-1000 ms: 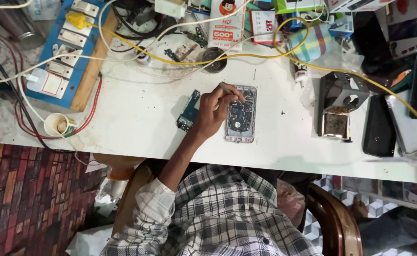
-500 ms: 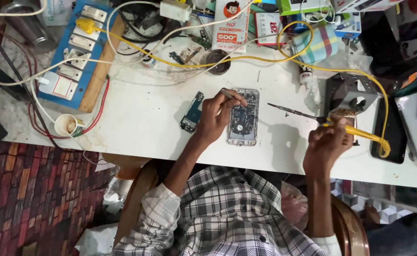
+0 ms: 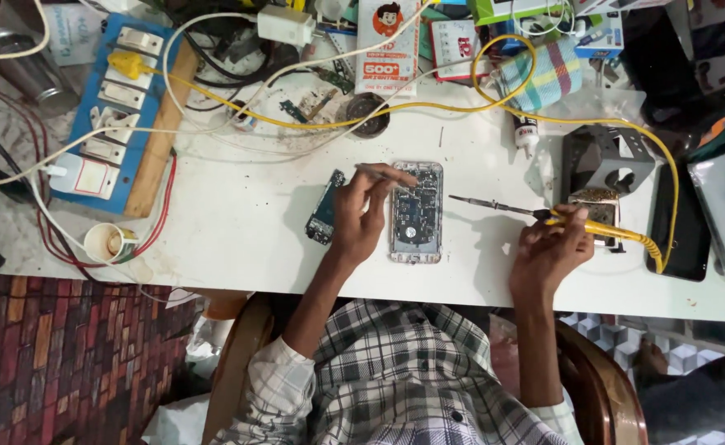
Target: The person solders components on a disassembled smartphone motherboard resting on a cluttered workbench. They hold the board steady with one hand while applying a yellow soldering iron to points on the board, repositioning the iron and board repeatedly as they work along the circuit board.
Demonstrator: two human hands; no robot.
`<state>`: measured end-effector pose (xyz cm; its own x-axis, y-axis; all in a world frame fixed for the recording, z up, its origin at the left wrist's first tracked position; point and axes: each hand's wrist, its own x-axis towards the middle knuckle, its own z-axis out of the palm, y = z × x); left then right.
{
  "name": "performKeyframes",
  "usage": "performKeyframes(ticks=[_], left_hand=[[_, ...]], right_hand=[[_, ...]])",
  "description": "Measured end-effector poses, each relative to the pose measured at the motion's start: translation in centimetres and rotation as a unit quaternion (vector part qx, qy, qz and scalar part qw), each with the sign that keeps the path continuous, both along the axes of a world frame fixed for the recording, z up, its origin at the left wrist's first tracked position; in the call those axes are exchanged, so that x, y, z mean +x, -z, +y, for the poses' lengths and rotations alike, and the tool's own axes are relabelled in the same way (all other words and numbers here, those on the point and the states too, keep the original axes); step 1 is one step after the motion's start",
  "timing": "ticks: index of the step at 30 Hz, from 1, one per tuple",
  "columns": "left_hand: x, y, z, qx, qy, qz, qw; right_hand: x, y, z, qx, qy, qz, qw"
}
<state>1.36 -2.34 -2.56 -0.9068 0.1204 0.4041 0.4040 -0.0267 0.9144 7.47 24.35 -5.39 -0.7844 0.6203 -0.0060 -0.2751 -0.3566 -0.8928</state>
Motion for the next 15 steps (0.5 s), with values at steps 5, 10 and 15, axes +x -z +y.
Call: performKeyframes(ticks=[5,10,15], left_hand=[[1.7,-0.2,-0.6,0.006,-0.076,0.01,0.997],[3.7,-0.7,-1.6,-0.066,-0.093,0.027,0.993],[4.2,-0.7,-1.5,-0.051,-0.099,-0.022,0.994]], right_hand=[[-0.4,-0.2,-0.2,-0.025,0.016,-0.013,0.999],[-0.3,-0.1,-0.3,0.007,0.002,-0.014,1.0],[-0.4,-0.1,-0.4,0.017,0.0,-0.024,1.0]])
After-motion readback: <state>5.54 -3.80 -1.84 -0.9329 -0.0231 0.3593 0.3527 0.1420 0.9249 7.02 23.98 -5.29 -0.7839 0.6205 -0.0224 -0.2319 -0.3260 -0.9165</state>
